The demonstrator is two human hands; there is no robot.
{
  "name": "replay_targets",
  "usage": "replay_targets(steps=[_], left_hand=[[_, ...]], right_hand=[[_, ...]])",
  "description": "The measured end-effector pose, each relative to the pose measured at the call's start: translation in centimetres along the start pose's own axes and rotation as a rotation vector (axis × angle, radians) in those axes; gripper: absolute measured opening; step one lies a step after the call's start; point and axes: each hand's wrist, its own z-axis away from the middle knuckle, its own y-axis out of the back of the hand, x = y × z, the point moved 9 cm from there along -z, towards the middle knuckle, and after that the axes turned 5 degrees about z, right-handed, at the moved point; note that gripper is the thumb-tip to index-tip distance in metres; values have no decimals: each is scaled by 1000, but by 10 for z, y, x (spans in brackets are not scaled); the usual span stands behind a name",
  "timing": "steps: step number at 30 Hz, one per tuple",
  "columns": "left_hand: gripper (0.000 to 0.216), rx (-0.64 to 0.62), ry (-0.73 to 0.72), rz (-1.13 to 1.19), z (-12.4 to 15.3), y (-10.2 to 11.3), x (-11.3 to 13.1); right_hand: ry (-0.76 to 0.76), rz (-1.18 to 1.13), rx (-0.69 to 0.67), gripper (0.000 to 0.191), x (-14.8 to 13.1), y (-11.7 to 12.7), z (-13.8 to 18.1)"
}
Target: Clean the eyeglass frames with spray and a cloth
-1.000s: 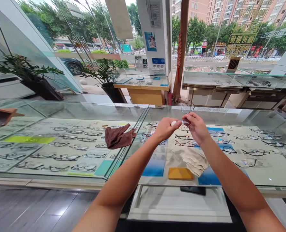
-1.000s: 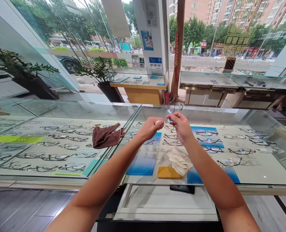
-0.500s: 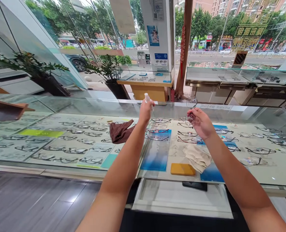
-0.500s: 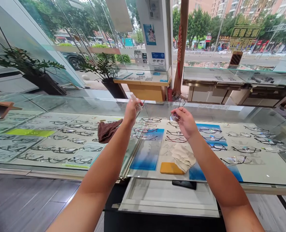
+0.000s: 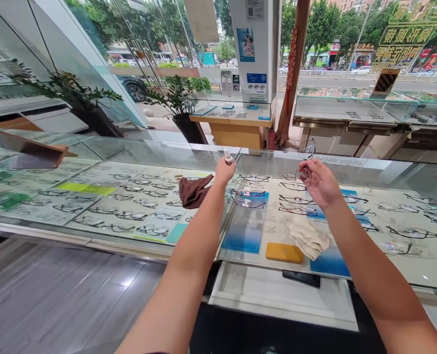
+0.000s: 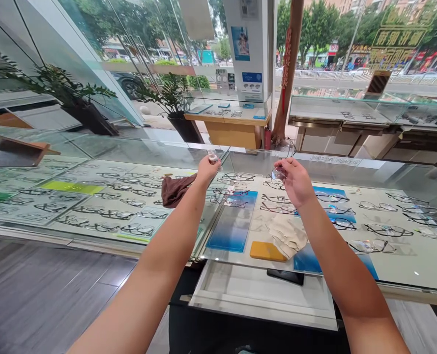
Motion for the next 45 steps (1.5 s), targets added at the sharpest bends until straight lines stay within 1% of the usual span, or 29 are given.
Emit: replay_targets(steps=[7, 9, 11, 13, 14, 15, 16, 17, 18, 19, 20, 21, 22, 23, 24, 25, 27, 29, 31, 33, 36, 39, 41, 42, 43, 45], left_hand=[[20, -9, 16, -44, 6, 1, -1], [26, 1, 29, -51, 8, 3, 2], [44, 121, 8, -74, 12, 16, 12], [62, 331, -95, -105, 24, 34, 36], [63, 407, -179, -111, 33, 40, 53], [59, 467, -306, -100, 46, 43, 74], [54, 502, -437, -69, 61, 43, 96], [41, 407, -556, -42, 74, 32, 117], [24, 253, -645, -9, 89, 15, 135], [10, 57, -718, 7, 108, -6, 151], [3, -178, -776, -2, 131, -30, 164], [4, -441, -823, -33, 161, -57, 172], [9, -704, -856, -73, 195, -81, 173], [13, -954, -887, -127, 230, -101, 169], [14, -1148, -933, -190, 264, -114, 163], [16, -1235, -986, -250, 288, -121, 156], [23, -1298, -1103, -363, 319, -131, 143], [31, -1309, -1177, -442, 332, -138, 131], [31, -1326, -1220, -486, 338, -142, 122], [26, -1332, -1249, -507, 341, -144, 118], [18, -1278, -1294, -513, 345, -143, 120], [24, -1228, -1332, -492, 348, -142, 124], [27, -1228, -1296, -460, 346, -141, 125], [28, -1232, -1247, -435, 342, -141, 126], [29, -1231, -1177, -404, 336, -140, 128], [28, -1210, -991, -315, 318, -137, 131]], right_hand=[[17, 65, -15, 31, 0, -1, -2], [23, 78, -22, 32, 0, -2, -3], [38, 74, -32, 34, 0, -3, -4], [60, 75, -39, 36, -2, -2, -6], [71, 78, -39, 35, -3, -2, -6], [81, 82, -37, 35, -5, -1, -7], [90, 85, -33, 35, -6, 1, -8], [99, 85, -28, 35, -7, 2, -9], [107, 82, -20, 36, -8, 4, -11], [116, 80, -11, 37, -10, 6, -12], [123, 79, 0, 39, -11, 7, -13], [130, 81, 13, 40, -13, 9, -13], [136, 88, 26, 41, -14, 11, -14], [141, 98, 39, 42, -16, 12, -14], [142, 112, 50, 42, -16, 13, -14], [140, 127, 60, 42, -17, 13, -15], [127, 154, 73, 40, -16, 13, -15], [116, 167, 74, 39, -14, 12, -15], [116, 165, 62, 38, -13, 11, -15], [124, 157, 49, 37, -13, 10, -15], [125, 139, 44, 36, -12, 10, -15], [113, 112, 46, 34, -11, 11, -15], [113, 90, 40, 32, -11, 11, -14], [116, 81, 36, 32, -12, 11, -14], [117, 77, 32, 32, -13, 11, -14], [114, 80, 28, 32, -15, 12, -13]])
